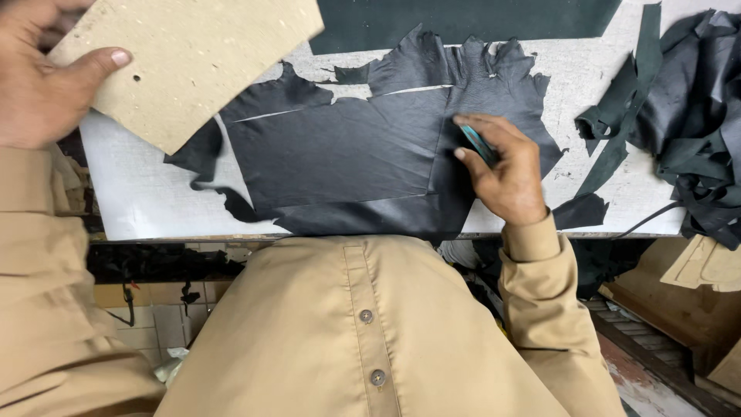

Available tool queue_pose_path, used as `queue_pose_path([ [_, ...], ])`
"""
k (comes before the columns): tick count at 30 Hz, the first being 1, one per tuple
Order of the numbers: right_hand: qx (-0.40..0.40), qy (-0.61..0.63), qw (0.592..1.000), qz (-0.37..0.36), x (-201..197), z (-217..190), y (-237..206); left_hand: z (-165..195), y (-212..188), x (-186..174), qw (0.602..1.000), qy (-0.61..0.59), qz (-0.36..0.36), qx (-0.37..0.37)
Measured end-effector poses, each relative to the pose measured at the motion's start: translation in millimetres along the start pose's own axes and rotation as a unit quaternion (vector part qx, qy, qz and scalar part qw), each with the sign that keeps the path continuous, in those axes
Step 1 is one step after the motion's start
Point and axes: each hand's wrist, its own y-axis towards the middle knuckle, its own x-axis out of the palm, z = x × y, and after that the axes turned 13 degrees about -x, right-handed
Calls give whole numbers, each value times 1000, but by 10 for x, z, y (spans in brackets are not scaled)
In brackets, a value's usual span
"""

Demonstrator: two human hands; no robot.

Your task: The person arranges dark leather pieces on a work table, presses a cardboard template onto the leather, and repositions it. They use a long metal ruler to align the leather and template edges, smooth the leather flat by hand, and hold a utility knife while adjusting the layout.

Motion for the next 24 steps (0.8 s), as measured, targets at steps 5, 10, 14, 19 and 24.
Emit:
queue_pose_path([
  [5, 2, -47, 999, -2, 232, 80, 344, 267, -389, 500, 978, 127, 151, 68],
  [10, -3, -119, 990, -76, 252, 88, 444, 736, -594, 970, 991, 109, 58, 43],
  [14, -75, -48, 995, -50, 236, 31, 427, 893, -544, 959, 987, 82, -62, -126],
  [19, 58, 104, 991, -55, 231, -46, 321, 988, -588, 842, 983, 101, 78, 132],
  [24, 123, 326, 937, 35, 140, -88, 287, 1106, -723, 729, 991, -117, -55, -18],
])
